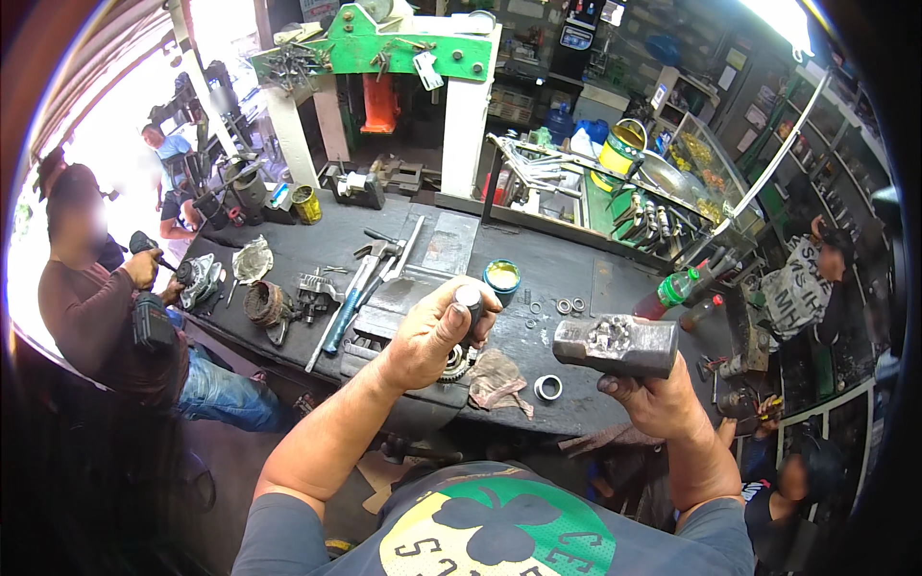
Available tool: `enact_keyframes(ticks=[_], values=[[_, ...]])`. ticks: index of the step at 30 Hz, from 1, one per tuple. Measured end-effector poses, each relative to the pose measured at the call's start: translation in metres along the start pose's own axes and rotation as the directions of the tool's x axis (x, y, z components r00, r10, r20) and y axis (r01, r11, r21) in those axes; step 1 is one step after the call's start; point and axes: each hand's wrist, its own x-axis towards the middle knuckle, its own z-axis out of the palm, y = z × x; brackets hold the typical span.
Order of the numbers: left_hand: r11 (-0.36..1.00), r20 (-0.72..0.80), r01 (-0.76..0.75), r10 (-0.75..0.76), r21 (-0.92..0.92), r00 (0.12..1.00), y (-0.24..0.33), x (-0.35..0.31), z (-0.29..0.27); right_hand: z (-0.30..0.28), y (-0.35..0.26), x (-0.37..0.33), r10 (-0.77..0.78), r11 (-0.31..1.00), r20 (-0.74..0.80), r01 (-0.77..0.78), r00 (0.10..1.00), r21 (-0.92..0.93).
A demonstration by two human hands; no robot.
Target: The person assembles a mechanical component by inserting a bearing into a gear housing, applying lubricant, and using a hammer to seat the parts. They handle a gear, bearing, lubricant bottle, and hammer on a cluttered workbench.
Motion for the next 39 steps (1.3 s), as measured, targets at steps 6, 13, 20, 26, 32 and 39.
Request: enact_keyframes(ticks=[6,13,20,26,32,39], values=[[0.996,0.104,0.084,-0.084,-0.001,0.991,-0.004,0.003,0.001,-0.01,-0.046,0.041,-0.056,0.997,-0.041,0.057,0.998,0.045],[0.986,0.066,0.12,-0.128,0.116,0.99,-0.002,0.002,0.002,-0.022,-0.099,0.123,-0.106,0.989,0.276,0.13,0.955,-0.071],[0.973,0.093,0.157,-0.174,0.167,0.98,-0.011,0.004,-0.006,-0.022,-0.096,0.141,-0.037,0.99,0.391,0.086,0.92,-0.109],[0.986,0.077,0.168,-0.169,0.016,0.983,-0.011,0.007,0.004,-0.032,-0.101,0.135,-0.092,0.974,0.337,0.155,0.937,-0.166],[0.989,0.116,0.048,-0.065,0.143,0.991,-0.03,-0.002,-0.009,-0.024,-0.106,0.139,-0.071,0.985,0.36,0.121,0.93,-0.12],[0.96,0.139,-0.03,-0.009,0.279,0.99,-0.027,0.006,-0.008,-0.013,-0.092,0.136,-0.088,0.99,0.359,0.122,0.929,-0.073]])
